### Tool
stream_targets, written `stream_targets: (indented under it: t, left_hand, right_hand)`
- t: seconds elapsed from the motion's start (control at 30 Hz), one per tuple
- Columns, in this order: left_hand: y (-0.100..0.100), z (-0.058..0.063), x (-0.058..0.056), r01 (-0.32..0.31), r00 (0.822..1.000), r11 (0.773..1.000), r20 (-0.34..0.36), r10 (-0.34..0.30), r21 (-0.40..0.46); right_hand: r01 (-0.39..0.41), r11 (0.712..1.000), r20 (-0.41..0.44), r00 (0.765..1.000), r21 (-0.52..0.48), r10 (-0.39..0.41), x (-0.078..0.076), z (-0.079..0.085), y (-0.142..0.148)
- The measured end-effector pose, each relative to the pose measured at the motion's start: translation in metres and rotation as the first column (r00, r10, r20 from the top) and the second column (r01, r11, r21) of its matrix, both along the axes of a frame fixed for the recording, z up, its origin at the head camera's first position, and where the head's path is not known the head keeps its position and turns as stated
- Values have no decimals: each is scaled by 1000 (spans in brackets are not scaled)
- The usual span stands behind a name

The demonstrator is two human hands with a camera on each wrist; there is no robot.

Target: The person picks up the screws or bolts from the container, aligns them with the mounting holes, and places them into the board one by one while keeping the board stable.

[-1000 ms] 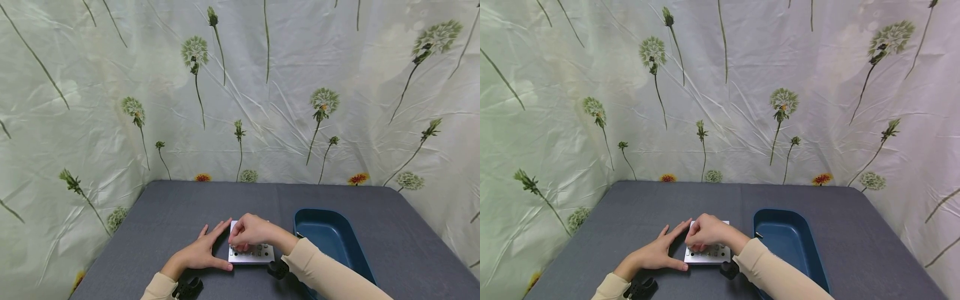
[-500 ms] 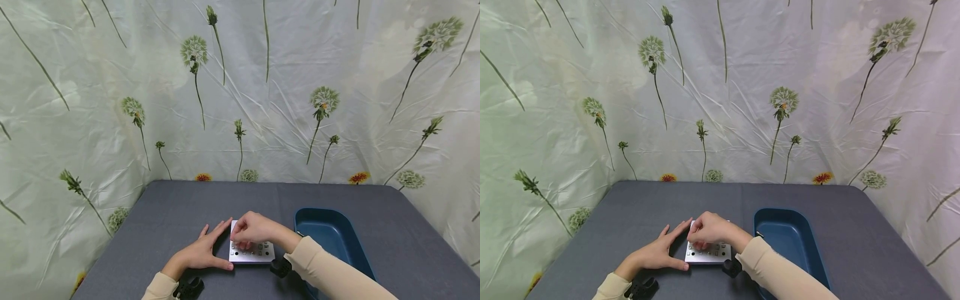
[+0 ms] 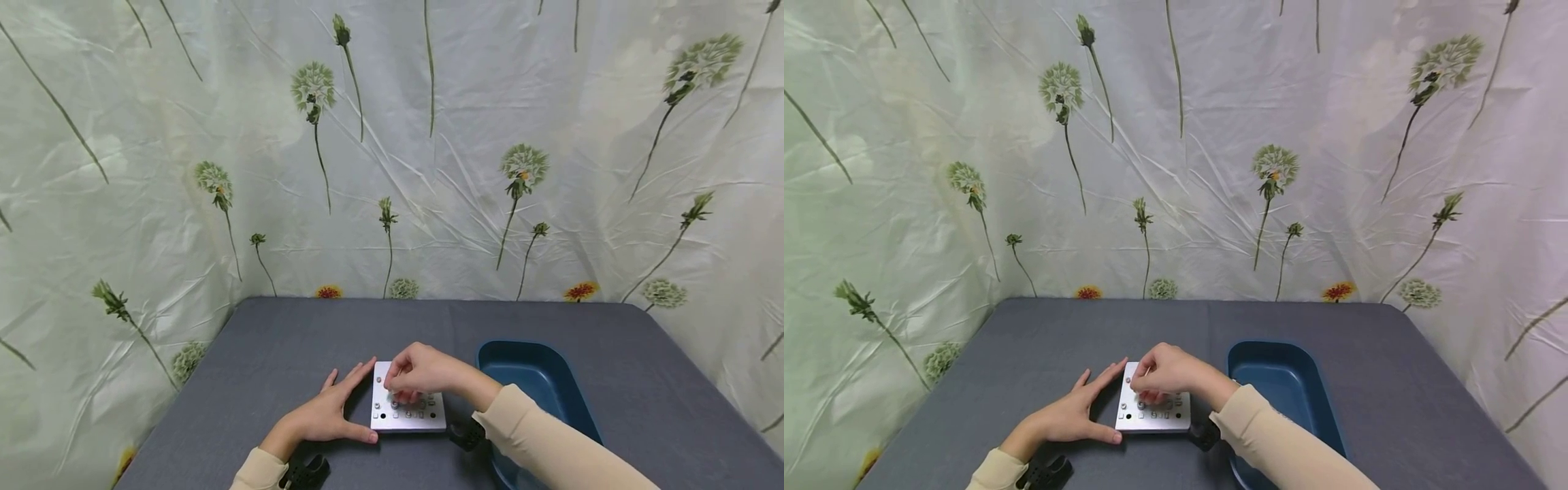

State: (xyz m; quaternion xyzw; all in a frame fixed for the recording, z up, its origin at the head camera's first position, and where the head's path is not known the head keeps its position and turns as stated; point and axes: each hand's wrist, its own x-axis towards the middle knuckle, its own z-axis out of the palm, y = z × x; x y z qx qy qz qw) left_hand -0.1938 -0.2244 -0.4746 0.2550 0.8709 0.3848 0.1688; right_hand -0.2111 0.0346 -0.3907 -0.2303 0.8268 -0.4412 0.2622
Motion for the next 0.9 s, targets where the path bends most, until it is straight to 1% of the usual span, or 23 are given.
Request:
stream_targets:
  t: [0.2, 0.4, 0.57, 0.77, 0.9]
  left_hand:
    - [0, -1, 0, -2, 1000, 1000, 11, 2, -11]
    - [2, -1, -1, -10, 1000, 1000, 6, 10, -7]
    - [3, -1, -1, -19, 1000, 1000, 7, 19, -13]
    - [4, -2, -1, -30, 1000, 999, 5, 30, -22]
    - [4, -1, -2, -37, 999, 999, 9, 37, -18]
  right_hand:
    - [14, 1000, -9, 1000, -6, -14, 0, 2, 9]
    - [37, 999, -4, 999, -1, -37, -1, 6, 22]
    - [66, 998, 2, 998, -2, -66, -4, 8, 34]
    - [103, 995, -26, 994, 11, -103, -6, 10, 50]
    - [128, 992, -28, 991, 10, -127, -7, 14, 63]
